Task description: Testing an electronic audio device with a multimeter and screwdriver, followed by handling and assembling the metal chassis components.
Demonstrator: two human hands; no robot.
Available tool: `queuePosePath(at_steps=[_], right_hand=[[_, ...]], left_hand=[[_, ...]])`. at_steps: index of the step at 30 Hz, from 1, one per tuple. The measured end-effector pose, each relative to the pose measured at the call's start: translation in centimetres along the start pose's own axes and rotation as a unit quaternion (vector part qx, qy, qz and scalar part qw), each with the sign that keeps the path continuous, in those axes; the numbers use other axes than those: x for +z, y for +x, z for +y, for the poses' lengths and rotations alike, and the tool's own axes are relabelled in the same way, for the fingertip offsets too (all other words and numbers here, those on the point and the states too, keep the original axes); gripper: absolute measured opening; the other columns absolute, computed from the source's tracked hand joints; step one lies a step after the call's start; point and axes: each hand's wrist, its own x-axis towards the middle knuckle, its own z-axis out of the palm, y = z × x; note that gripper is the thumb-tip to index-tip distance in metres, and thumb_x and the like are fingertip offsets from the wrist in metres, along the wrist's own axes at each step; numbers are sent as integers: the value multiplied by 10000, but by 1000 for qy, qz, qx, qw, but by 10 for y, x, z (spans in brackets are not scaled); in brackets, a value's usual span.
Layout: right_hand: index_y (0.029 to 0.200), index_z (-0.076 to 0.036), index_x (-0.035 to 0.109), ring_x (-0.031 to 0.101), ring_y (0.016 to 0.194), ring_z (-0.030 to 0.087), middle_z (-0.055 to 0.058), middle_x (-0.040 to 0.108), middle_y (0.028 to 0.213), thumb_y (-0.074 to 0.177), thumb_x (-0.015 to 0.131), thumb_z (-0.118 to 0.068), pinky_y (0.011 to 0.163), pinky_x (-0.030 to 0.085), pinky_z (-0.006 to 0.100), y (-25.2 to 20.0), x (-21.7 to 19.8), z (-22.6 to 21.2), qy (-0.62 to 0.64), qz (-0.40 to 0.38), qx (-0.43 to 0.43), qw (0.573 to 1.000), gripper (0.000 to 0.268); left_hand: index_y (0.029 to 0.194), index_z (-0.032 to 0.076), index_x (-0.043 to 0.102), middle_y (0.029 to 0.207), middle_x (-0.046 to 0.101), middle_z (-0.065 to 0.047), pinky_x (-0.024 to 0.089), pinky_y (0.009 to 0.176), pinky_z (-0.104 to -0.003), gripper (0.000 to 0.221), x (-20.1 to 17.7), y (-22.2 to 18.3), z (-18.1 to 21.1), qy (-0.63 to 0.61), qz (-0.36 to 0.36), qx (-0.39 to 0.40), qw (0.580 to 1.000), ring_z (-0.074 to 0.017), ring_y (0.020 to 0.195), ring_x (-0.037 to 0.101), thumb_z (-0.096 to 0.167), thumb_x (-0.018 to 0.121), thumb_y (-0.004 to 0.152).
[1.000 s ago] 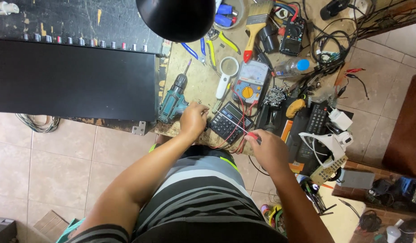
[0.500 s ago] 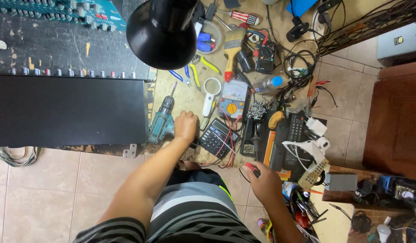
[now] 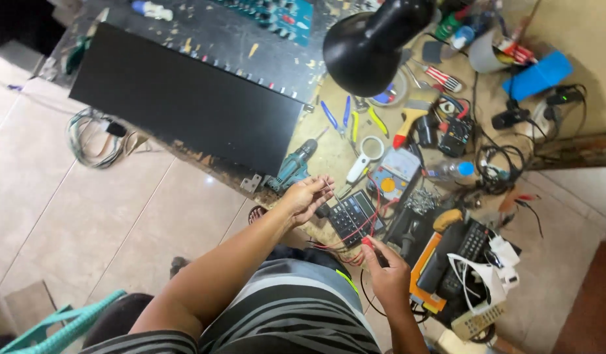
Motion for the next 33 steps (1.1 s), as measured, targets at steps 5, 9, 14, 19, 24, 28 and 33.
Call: queuePosePath(at_steps=[5,9,14,19,24,28,33], right_hand=[[1190,-132,794,743,1040,174,39,807,1132,896,727,-288,873,593,324,23,-19,13,2,-41,-60,997,339],[1196,-144,786,740,1109,198,53,798,1178,893,721,-297,930,613,335,42,-27,23,1,-80,-86,993,346],[1208,-121,769,752,1058,223,89,790,1165,889,726,-284,888,642,354,54,-28,32,-3,-98,-145,985,361],[1165,-115,773,630,533,120,95,773,1010,862,784,-240,415,541,244,60,-19,50,-41,-20,-288,957,328],[1210,-99,744,716,1128,280,125,770,1175,910,724,-288,981,615,429,64,-20,51,-15,-92,-242,966,356],[1125,-179,825,753,835,343,127,774,883,875,825,-264,729,579,432,76,-12,60,51,-23,-267,962,265],[1109,-147,824,753,816,351,130,773,875,891,823,-268,736,587,416,95,-15,59,60,-31,-286,956,249]], left_hand=[[1110,-17,674,1051,732,-123,627,787,-225,218,11,-35,8,-31,30,58,997,-123,826,701,166,664,990],[1121,-37,679,1125,741,-157,614,870,-227,198,10,-41,0,-14,69,99,993,-165,996,721,98,667,977],[1148,-90,682,1161,741,-222,617,826,-202,238,19,-66,10,5,94,93,991,-198,998,740,69,656,972],[1039,-87,725,1031,757,-218,631,798,-213,195,19,-78,14,76,115,92,986,-193,918,752,92,679,977],[1242,-77,679,1077,740,-207,615,838,-218,325,32,-87,22,102,109,88,985,-182,933,723,103,656,973],[1366,-44,581,1212,711,-214,586,978,-366,599,21,-83,4,154,72,164,972,-277,1079,728,394,706,977],[1152,210,655,1099,617,13,490,927,-399,511,-20,-100,44,685,209,556,421,-225,1063,619,502,873,794]])
